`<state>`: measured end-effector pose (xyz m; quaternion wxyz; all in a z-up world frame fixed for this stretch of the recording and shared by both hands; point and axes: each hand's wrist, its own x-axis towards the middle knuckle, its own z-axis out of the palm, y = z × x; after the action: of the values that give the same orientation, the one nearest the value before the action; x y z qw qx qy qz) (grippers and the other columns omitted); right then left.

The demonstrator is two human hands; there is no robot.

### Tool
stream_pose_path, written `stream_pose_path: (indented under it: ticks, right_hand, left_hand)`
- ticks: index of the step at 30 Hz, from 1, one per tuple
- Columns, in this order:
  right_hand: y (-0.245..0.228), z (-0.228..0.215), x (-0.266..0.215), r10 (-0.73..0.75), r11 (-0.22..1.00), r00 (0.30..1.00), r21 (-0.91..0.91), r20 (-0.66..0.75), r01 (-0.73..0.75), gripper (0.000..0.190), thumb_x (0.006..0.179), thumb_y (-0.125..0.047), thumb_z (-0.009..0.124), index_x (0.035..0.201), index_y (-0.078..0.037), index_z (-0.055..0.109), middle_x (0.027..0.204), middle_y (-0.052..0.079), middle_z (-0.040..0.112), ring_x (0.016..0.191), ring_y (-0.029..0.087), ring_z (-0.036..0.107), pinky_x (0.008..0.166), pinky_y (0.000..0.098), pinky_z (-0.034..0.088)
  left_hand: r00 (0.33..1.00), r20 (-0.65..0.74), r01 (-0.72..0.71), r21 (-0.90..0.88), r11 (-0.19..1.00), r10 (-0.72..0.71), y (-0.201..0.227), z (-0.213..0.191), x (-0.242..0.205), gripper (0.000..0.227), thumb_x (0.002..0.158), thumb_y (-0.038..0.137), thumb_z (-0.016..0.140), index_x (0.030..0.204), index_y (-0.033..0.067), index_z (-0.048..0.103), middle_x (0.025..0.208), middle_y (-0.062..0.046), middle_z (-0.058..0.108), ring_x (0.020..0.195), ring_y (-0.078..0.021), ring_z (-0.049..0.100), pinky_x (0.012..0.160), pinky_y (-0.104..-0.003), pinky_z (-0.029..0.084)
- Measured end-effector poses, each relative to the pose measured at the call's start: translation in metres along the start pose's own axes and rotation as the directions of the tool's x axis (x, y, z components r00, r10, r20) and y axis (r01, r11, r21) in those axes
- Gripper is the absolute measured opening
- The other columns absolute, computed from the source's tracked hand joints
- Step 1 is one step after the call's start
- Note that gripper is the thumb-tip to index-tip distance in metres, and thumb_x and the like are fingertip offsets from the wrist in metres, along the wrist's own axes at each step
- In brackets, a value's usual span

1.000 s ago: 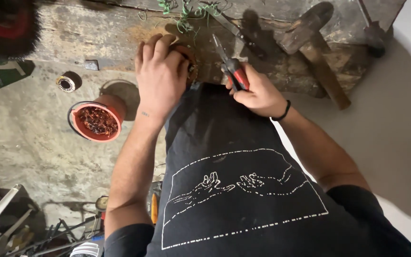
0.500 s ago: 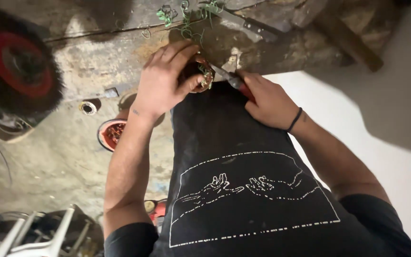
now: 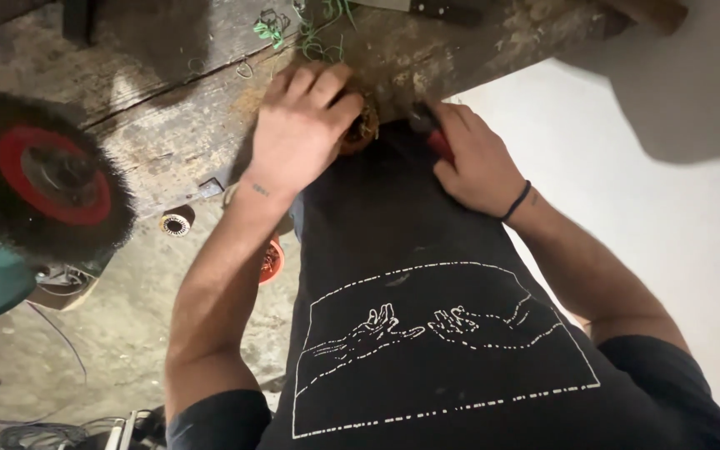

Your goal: The person uses pliers to cut and remove green insulation from a copper wire coil. They then pull the copper wire from the coil by hand and place the stripped wire into a red bucket.

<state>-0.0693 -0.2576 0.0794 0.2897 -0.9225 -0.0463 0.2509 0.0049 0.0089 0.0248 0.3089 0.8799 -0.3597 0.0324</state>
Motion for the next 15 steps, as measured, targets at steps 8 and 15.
stream_pose_path:
  ticks: [8,15]
  right_hand:
    - [-0.004,0.006,0.001,-0.029,0.999,0.999,-0.041,-0.046,0.028,0.069,0.084,-0.004,0.063,0.150,0.001,0.044,0.136,0.024,0.055,0.122,0.044,0.056,0.102,0.0482,0.048]
    - [0.003,0.008,0.002,-0.237,0.877,0.957,-0.460,-0.166,0.138,0.070,0.091,-0.004,0.065,0.158,-0.004,0.046,0.144,0.024,0.048,0.133,0.045,0.049,0.110,0.0512,0.048]
  left_hand:
    - [0.993,-0.062,0.097,-0.093,0.991,-0.103,-0.001,0.011,-0.012,0.012,0.085,0.015,0.077,0.097,0.0151,0.074,0.132,-0.002,0.064,0.121,-0.0255,0.062,0.100,-0.040,0.053]
    - [0.981,-0.013,0.177,-0.352,0.919,-0.194,-0.006,0.001,-0.045,0.036,0.097,0.023,0.080,0.130,0.0138,0.070,0.152,-0.010,0.054,0.127,-0.0326,0.063,0.106,-0.043,0.055]
